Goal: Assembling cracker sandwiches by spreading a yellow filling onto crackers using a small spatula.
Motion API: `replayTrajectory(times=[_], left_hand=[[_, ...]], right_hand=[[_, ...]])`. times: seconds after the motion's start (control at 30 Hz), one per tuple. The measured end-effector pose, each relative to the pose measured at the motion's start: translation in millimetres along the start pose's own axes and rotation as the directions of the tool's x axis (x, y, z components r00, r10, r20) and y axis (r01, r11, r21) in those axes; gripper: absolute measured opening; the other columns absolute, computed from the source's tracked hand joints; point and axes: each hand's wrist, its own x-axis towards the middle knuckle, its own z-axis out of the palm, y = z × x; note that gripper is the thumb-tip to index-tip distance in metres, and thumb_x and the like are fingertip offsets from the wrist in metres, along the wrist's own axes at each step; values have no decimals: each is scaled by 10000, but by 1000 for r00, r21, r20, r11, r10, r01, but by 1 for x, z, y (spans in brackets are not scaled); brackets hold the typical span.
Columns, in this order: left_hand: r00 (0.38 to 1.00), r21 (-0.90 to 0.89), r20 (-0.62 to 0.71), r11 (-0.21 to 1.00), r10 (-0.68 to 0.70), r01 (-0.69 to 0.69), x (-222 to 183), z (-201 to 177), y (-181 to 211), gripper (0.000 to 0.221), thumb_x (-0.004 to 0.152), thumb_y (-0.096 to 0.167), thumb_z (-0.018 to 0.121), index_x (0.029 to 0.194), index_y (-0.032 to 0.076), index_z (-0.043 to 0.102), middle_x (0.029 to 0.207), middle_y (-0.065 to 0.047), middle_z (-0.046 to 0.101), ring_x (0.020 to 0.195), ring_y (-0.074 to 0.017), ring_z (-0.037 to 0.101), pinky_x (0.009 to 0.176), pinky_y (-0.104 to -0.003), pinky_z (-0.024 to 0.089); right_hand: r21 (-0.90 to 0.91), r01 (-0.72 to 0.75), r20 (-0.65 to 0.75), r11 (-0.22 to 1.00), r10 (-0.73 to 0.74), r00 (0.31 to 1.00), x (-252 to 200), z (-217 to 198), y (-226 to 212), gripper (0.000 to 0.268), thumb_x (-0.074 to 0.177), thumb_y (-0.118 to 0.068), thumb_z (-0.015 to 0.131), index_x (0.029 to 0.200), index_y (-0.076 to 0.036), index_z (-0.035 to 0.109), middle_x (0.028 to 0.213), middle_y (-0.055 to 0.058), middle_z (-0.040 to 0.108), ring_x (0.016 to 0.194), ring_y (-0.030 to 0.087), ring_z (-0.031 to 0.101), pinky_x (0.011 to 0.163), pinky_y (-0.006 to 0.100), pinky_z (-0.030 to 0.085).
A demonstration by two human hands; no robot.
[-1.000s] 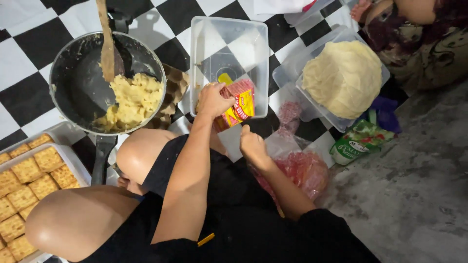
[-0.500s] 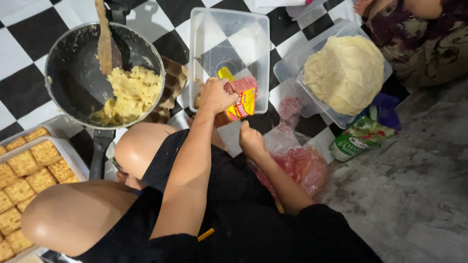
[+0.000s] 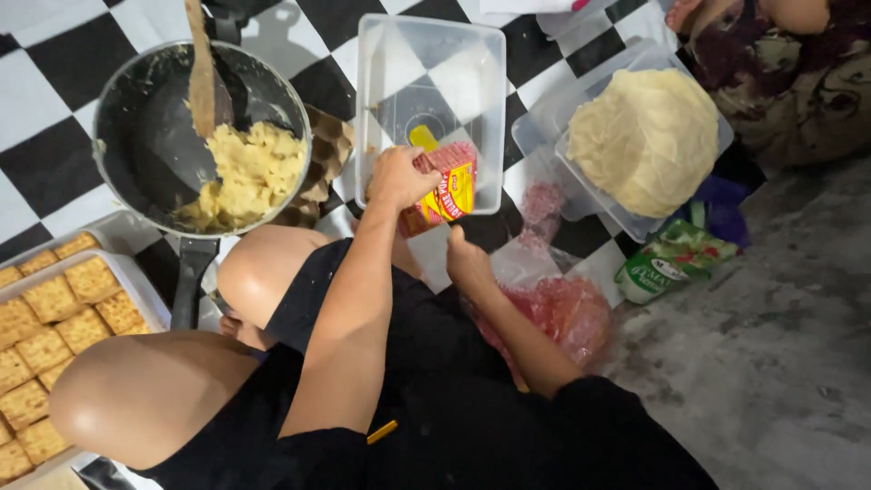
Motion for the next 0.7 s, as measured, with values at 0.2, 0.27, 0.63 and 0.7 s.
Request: replayTrajectory(times=[0.2,0.27,0.63,0.7], left_hand=[[999,2,30,1000,-19,19,-8,-19,18,447,713,543,712,970,183,775,984,-158,731,1095,-375,673,982,-513,521],[999,5,43,1000,-29,29,-10,-17,19,463,709,544,710,985,179,776,999,-157,734,1108,-370,672,987,-510,523],[993,-111,33,987,-116,119,19,17,-21,421,686,567,720,922,224,780,970,-91,768,1038,-345,709,920,-466,565],[991,-122,63,984,-120,127,21,10,-18,505,704,603,719,1042,233,782,1065,-116,761,1107,-355,691,977,-478,550]], right_hand=[[153,-219,346,964,155,925,0,-16,0,213,1057,-266,400,1160,-82,430,795,263,720,811,489,744,695,596,567],[140,-173,281,975,129,951,4,-19,-10,187,1065,-247,421,1151,-82,442,759,247,713,769,462,748,664,559,581],[212,-250,323,945,174,930,4,32,3,192,1040,-265,404,1140,-102,385,733,237,701,751,513,725,636,590,550],[91,-1,-44,996,5,999,14,39,-2,259,1073,-244,457,1224,-35,475,625,190,658,604,417,710,493,526,513]])
